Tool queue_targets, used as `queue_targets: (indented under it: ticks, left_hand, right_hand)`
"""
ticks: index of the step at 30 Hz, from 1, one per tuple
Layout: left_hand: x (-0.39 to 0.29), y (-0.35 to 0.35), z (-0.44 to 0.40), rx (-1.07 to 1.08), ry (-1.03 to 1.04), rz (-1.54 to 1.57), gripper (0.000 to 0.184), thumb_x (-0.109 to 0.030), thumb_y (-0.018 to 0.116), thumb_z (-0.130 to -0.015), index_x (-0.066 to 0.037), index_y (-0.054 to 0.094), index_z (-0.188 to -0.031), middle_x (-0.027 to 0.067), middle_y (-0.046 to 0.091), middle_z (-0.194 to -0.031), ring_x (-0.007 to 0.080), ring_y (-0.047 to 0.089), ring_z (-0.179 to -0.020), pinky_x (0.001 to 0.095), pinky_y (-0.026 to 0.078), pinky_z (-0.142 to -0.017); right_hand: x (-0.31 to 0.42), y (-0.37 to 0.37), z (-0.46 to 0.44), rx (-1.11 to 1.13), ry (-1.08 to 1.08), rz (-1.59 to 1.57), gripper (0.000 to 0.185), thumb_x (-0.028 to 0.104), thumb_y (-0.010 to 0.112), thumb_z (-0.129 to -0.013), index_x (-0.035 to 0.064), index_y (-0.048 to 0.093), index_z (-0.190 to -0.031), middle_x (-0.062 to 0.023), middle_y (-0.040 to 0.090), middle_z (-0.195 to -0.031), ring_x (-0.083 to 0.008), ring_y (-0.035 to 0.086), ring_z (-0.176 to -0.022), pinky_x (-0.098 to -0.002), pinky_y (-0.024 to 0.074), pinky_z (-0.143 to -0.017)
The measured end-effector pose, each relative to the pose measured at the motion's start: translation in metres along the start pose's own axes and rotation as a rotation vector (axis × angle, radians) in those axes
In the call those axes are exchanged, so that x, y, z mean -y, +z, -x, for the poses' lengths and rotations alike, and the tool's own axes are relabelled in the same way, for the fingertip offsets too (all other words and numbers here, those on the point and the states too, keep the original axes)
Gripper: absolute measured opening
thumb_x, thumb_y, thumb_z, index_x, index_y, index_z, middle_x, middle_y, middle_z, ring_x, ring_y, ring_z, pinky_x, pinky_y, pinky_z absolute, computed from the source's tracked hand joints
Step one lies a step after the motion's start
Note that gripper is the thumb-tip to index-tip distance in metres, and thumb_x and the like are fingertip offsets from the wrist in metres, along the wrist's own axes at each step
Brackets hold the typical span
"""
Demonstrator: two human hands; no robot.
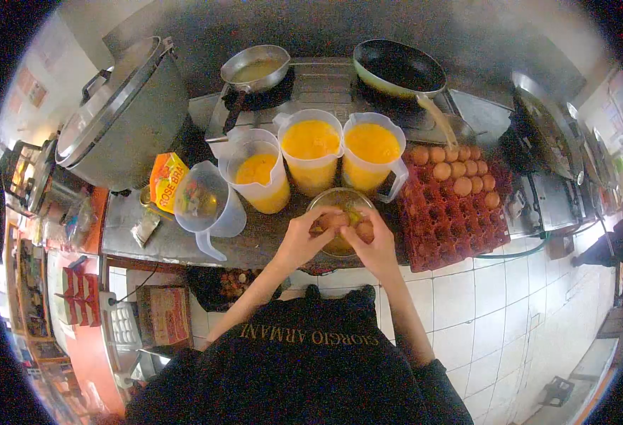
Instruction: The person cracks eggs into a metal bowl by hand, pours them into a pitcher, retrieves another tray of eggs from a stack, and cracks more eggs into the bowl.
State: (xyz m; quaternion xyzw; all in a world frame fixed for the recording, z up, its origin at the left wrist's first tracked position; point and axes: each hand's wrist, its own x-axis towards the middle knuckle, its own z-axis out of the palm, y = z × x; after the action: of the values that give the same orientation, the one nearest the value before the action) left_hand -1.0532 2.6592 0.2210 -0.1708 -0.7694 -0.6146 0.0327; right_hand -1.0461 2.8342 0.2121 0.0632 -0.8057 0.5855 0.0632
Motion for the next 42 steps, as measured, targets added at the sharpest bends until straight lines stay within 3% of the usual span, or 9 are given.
queue_targets:
  ticks: [5,6,8,11,32,36,39,41,42]
  left_hand:
    - [0.014,0.003,-0.002,-0.018,-0.018,0.071,0.034,-0.005,0.068,-0.074,-0.001,0.055,-0.105,0.0164,0.062,-0.102,0.0267,0.064,-0.093,0.0356,0.053,-0.077]
    - [0.019,0.002,-0.004,-0.035,0.111,-0.083,0.035,-0.005,0.069,-0.073,-0.001,0.055,-0.105,0.0166,0.062,-0.103,0.0279,0.064,-0.092,0.0353,0.054,-0.077]
    - [0.024,0.002,-0.004,-0.05,0.24,-0.238,0.037,-0.005,0.07,-0.071,-0.001,0.056,-0.104,0.0169,0.062,-0.104,0.0291,0.064,-0.092,0.035,0.054,-0.077]
    - [0.026,0.003,-0.002,-0.021,0.13,-0.245,0.038,-0.006,0.071,-0.068,-0.001,0.056,-0.103,0.0166,0.062,-0.104,0.0318,0.063,-0.091,0.0354,0.053,-0.078]
    - [0.036,0.008,-0.008,-0.011,0.228,-0.301,0.055,-0.004,0.072,-0.063,-0.007,0.055,-0.115,0.0152,0.058,-0.11,0.0332,0.06,-0.095,0.0377,0.053,-0.076]
    - [0.038,0.004,-0.001,-0.022,0.03,-0.023,0.052,-0.003,0.071,-0.07,-0.005,0.054,-0.119,0.0124,0.059,-0.112,0.0246,0.06,-0.101,0.033,0.05,-0.084]
    - [0.04,-0.009,0.021,-0.11,-0.124,0.206,0.046,-0.002,0.068,-0.077,-0.003,0.052,-0.12,0.0099,0.058,-0.112,0.0192,0.059,-0.102,0.0307,0.049,-0.086]
    - [0.04,-0.026,0.048,-0.187,-0.205,0.344,0.043,-0.002,0.065,-0.081,0.0,0.05,-0.121,0.0091,0.057,-0.111,0.0179,0.058,-0.102,0.0301,0.048,-0.087]
    - [0.037,-0.039,0.066,-0.209,-0.227,0.375,0.042,-0.002,0.064,-0.082,0.002,0.049,-0.121,0.0091,0.057,-0.111,0.0183,0.058,-0.101,0.0302,0.048,-0.087]
  right_hand:
    - [0.006,-0.006,-0.007,0.196,0.128,0.069,0.034,0.015,0.069,-0.078,0.0023,0.062,-0.108,-0.0136,0.067,-0.084,-0.0187,0.064,-0.071,-0.0303,0.0498,-0.065]
    - [0.001,-0.005,-0.008,0.196,0.129,0.068,0.034,0.015,0.069,-0.078,0.0023,0.062,-0.108,-0.0136,0.067,-0.084,-0.0187,0.064,-0.071,-0.0303,0.0498,-0.065]
    - [-0.012,-0.001,-0.01,0.108,-0.201,0.25,0.038,0.015,0.07,-0.074,0.0007,0.061,-0.108,-0.0195,0.065,-0.085,-0.0306,0.065,-0.074,-0.035,0.0511,-0.066]
    - [-0.015,0.001,-0.01,0.119,-0.198,0.346,0.042,0.014,0.071,-0.07,0.0004,0.06,-0.108,-0.023,0.063,-0.088,-0.0378,0.062,-0.079,-0.039,0.0512,-0.068]
    - [-0.009,0.004,-0.009,0.037,-0.308,0.623,0.044,0.014,0.067,-0.072,0.0088,0.056,-0.114,-0.0168,0.063,-0.099,-0.0357,0.063,-0.081,-0.0418,0.0526,-0.068]
    - [-0.01,0.007,-0.006,0.065,-0.335,0.466,0.047,0.011,0.068,-0.072,0.008,0.052,-0.116,-0.0175,0.063,-0.098,-0.0355,0.063,-0.078,-0.041,0.0524,-0.066]
    - [-0.018,0.012,-0.003,-0.036,-0.401,0.286,0.038,0.011,0.068,-0.077,0.0058,0.051,-0.111,-0.0126,0.064,-0.092,-0.0257,0.064,-0.07,-0.0336,0.0513,-0.059]
    - [-0.019,0.011,0.006,-0.059,0.06,-0.062,0.03,0.016,0.067,-0.083,0.0057,0.049,-0.105,-0.0058,0.061,-0.082,-0.0126,0.058,-0.062,-0.0248,0.046,-0.053]
    - [-0.021,0.009,0.009,-0.047,0.065,-0.064,0.03,0.016,0.067,-0.083,0.0057,0.049,-0.105,-0.0058,0.061,-0.082,-0.0126,0.058,-0.062,-0.0248,0.046,-0.053]
